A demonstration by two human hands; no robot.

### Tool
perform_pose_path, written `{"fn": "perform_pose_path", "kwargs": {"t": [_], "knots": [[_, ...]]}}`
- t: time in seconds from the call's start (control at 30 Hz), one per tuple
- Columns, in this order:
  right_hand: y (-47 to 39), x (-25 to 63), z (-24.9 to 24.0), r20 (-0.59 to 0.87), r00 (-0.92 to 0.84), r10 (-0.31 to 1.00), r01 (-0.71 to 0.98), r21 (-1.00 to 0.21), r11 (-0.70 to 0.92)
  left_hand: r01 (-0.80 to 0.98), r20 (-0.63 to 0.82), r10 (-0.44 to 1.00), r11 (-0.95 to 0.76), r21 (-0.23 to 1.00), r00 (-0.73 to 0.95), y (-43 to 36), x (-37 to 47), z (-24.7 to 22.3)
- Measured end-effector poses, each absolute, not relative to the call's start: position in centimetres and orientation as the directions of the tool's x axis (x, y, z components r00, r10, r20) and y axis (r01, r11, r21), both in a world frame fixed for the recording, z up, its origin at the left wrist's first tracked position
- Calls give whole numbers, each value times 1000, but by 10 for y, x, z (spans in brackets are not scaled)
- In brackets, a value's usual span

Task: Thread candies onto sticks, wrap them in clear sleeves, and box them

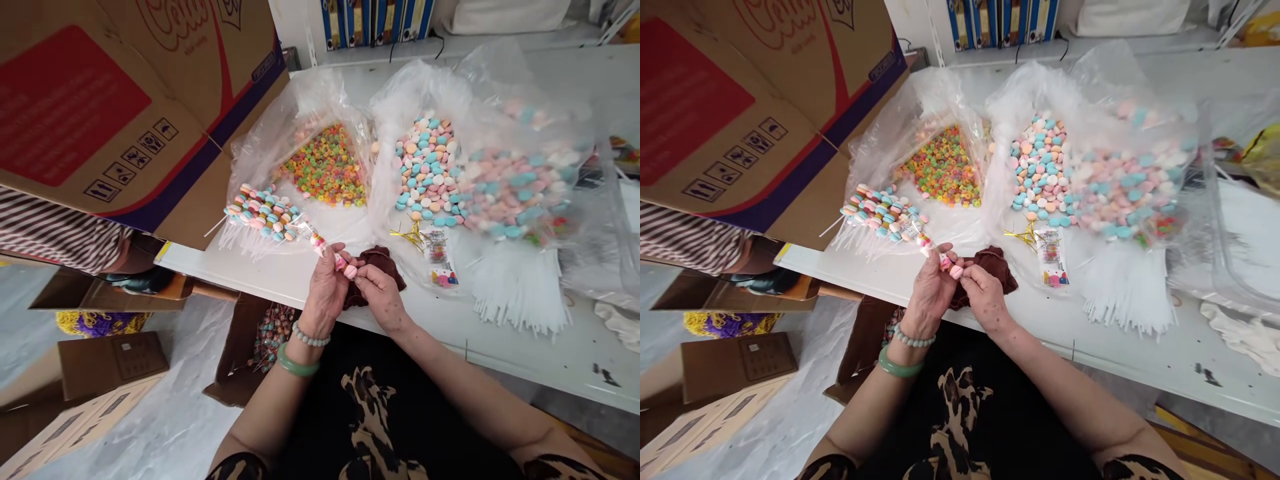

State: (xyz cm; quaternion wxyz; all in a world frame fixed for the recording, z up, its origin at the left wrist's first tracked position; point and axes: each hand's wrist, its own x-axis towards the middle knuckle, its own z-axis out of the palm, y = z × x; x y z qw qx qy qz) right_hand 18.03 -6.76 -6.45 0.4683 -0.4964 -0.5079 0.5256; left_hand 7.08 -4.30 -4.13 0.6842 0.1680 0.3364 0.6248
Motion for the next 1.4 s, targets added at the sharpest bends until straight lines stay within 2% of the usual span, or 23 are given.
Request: {"fn": "perform_pose_path", "kwargs": {"t": [0.1, 0.17, 0.23, 0.3, 0.4, 0.6, 0.7, 0.8, 0.97, 1.1, 1.23, 1.3, 1.4], "knots": [[-67, 172, -63, -155, -63, 986, -223, -961, -165, -717, -253, 966, 139, 683, -53, -47, 82, -43], [-66, 172, -61, -254, -104, 962, -362, -891, -274, -687, -284, 959, 193, 700, -20, -49, 84, -45], [-63, 176, -59, -323, -143, 936, -432, -830, -353, -644, -336, 941, 285, 710, 45, -50, 80, -46], [-61, 182, -60, -345, -130, 930, -435, -823, -366, -593, -364, 930, 323, 737, 54, -50, 73, -48], [-61, 187, -65, -315, -60, 947, -400, -862, -312, -472, -321, 945, 254, 844, -66, -52, 66, -52], [-60, 186, -68, -187, -3, 982, -343, -923, -176, -38, -79, 980, 73, 997, -183, -61, 69, -60], [-60, 187, -66, -271, -54, 961, -413, -870, -269, 228, 52, 977, -3, 974, -206, -63, 68, -61], [-62, 187, -65, -349, -105, 931, -449, -819, -358, 443, 187, 952, -63, 894, -242, -63, 63, -61], [-63, 184, -68, -331, -89, 940, -415, -845, -337, 689, 375, 903, -135, 712, -210, -61, 58, -59], [-64, 183, -72, -258, -77, 963, -337, -902, -269, 756, 436, 883, -166, 634, -172, -60, 55, -59], [-66, 184, -75, -159, -55, 986, -169, -971, -166, 803, 464, 872, -163, 574, -155, -58, 53, -60], [-67, 185, -75, -137, -60, 989, -112, -983, -143, 771, 419, 888, -127, 624, -192, -57, 52, -61], [-67, 187, -75, -134, -76, 988, -92, -986, -141, 642, 296, 924, -75, 763, -244, -55, 50, -61]]}}
